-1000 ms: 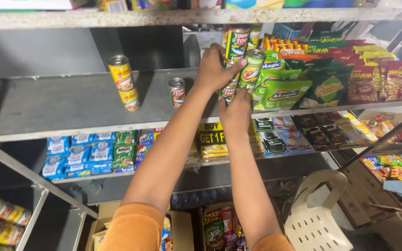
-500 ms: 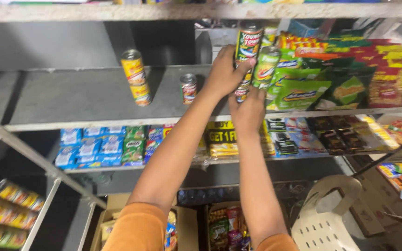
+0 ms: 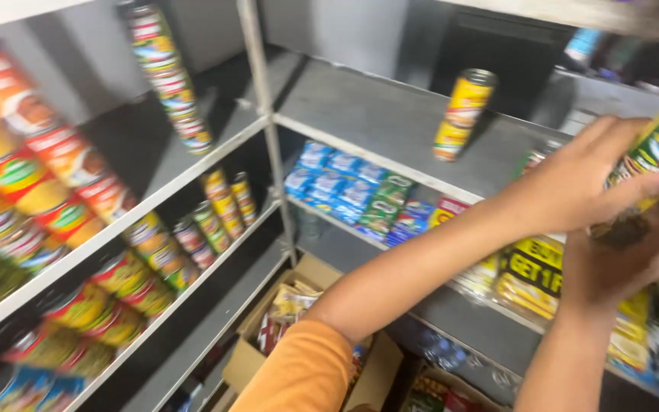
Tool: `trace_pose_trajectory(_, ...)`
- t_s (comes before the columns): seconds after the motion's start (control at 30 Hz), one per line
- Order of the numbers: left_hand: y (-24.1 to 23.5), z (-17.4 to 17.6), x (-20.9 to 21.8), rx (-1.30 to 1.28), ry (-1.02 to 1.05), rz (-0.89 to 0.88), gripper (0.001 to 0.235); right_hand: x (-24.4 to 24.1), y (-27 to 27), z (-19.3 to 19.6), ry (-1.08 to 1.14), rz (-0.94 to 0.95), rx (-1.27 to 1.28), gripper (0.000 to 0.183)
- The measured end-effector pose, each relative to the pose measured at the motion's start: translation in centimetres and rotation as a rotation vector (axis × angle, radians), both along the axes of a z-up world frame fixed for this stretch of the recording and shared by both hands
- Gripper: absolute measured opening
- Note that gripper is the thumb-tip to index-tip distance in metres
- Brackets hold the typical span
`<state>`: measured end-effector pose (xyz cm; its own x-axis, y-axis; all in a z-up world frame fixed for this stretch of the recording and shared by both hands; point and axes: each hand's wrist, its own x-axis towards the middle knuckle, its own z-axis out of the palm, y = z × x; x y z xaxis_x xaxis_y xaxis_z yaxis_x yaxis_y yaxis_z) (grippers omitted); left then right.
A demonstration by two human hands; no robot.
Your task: The person arranges various canned goods on metal shelves in a store. They pick up cans from a cardboard box and place them on the shelves, organizing them by brand and type. The person handles multiple cans, including sardines and tuna, and stacks them neatly.
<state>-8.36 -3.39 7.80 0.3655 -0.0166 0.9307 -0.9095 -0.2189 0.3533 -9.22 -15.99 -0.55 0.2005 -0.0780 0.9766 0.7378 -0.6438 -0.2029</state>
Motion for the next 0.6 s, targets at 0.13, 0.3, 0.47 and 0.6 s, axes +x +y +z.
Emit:
trace_pose_trajectory(0.13, 5.7, 0.9, -5.5, 0.083, 0.092, 0.165, 0.067, -0.1, 6.2, -1.7, 0.174, 0.464, 0.179, 0.063)
trace_pose_trajectory(0.3, 13.8, 1.9, -11.9, 0.132, 0.244, 0.626, 0.070, -2.3, 16.7, -3.2, 0.264, 0.715, 0.129, 0.075)
trace_pose_trajectory(0.47, 21.0, 1.4, -16.6, 0.077, 0.262, 0.915, 0.062, -5.8, 27.4, -2.2, 0.358, 1.167, 0.125, 0.082)
trace_pose_trajectory(0.6, 25.9, 0.9, -20.2, 0.026, 0.219, 1.139, 0.062, -9.2, 34.4, -0.8, 0.404, 1.491, 0.010, 0.072)
